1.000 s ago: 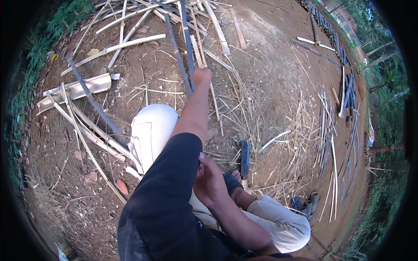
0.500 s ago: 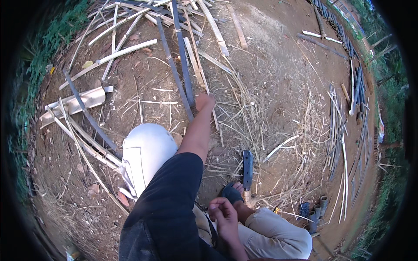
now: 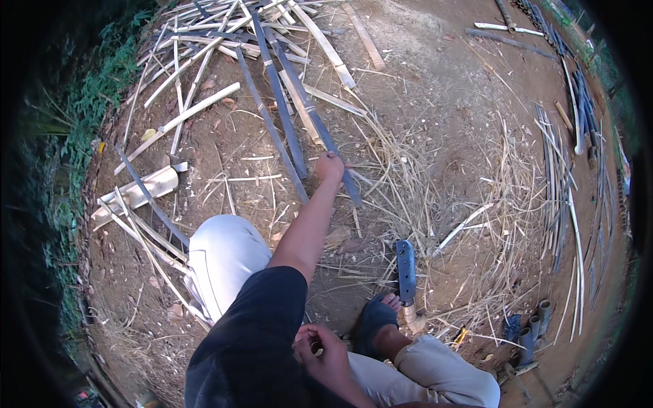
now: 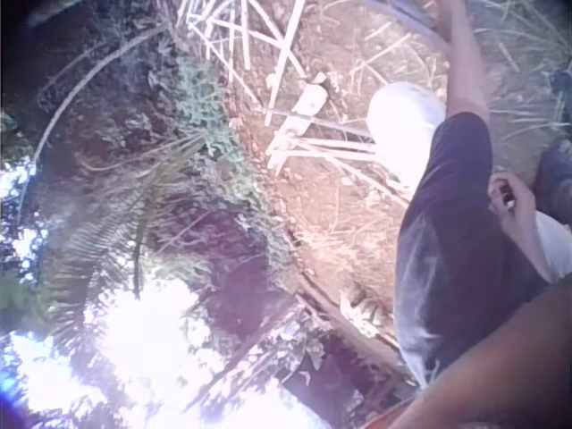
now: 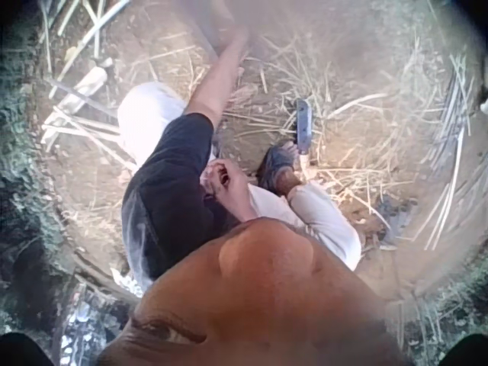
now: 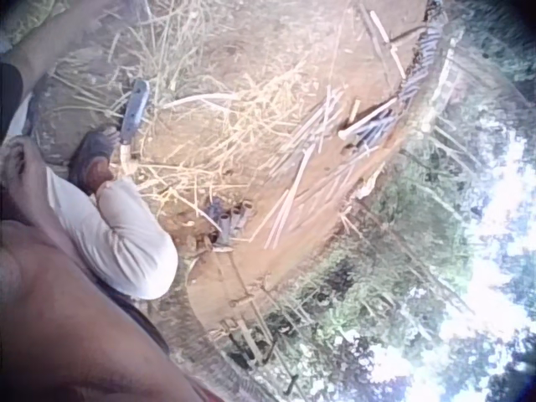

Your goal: The person shaves a piece of bamboo using a machete to smooth the surface and remove outer bark. The person rotates the bamboo and applies the blade repeatedly along the length of the material while seated outdoors.

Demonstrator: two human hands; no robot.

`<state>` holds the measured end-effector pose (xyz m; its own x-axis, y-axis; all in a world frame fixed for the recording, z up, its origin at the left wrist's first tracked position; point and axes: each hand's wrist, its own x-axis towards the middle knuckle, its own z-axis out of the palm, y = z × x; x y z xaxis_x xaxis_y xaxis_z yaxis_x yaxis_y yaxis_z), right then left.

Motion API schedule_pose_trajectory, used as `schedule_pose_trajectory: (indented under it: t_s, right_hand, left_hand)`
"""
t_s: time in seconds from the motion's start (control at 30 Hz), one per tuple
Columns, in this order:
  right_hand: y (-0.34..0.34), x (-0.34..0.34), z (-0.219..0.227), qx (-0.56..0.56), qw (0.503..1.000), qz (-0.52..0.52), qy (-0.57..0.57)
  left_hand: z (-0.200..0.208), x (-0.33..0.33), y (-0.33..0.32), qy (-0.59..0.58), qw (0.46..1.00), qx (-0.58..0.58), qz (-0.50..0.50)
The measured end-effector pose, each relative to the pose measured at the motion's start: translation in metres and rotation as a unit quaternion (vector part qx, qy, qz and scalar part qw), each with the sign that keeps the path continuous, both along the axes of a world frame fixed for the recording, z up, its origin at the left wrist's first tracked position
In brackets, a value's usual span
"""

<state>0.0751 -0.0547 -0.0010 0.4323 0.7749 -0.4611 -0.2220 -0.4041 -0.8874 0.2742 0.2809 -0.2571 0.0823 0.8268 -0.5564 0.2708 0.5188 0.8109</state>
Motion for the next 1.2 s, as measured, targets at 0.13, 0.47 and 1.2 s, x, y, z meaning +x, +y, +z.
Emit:
schedule_pose_trajectory:
  t_s: [0.13,0.47,1.2]
  right_hand:
    - [-0.002,0.002,0.006,-0.013,0.999,0.037,-0.003]
    - [-0.009,-0.012,0.006,-0.002,0.993,0.086,-0.075]
    - [-0.056,0.071,0.221,0.087,0.826,0.206,-0.518]
  left_hand:
    - [0.031,-0.003,0.011,-0.326,0.936,-0.129,-0.01]
    - [0.102,0.001,-0.018,-0.24,0.964,-0.099,0.054]
    - [0.245,-0.148,-0.157,-0.681,0.581,-0.355,-0.27]
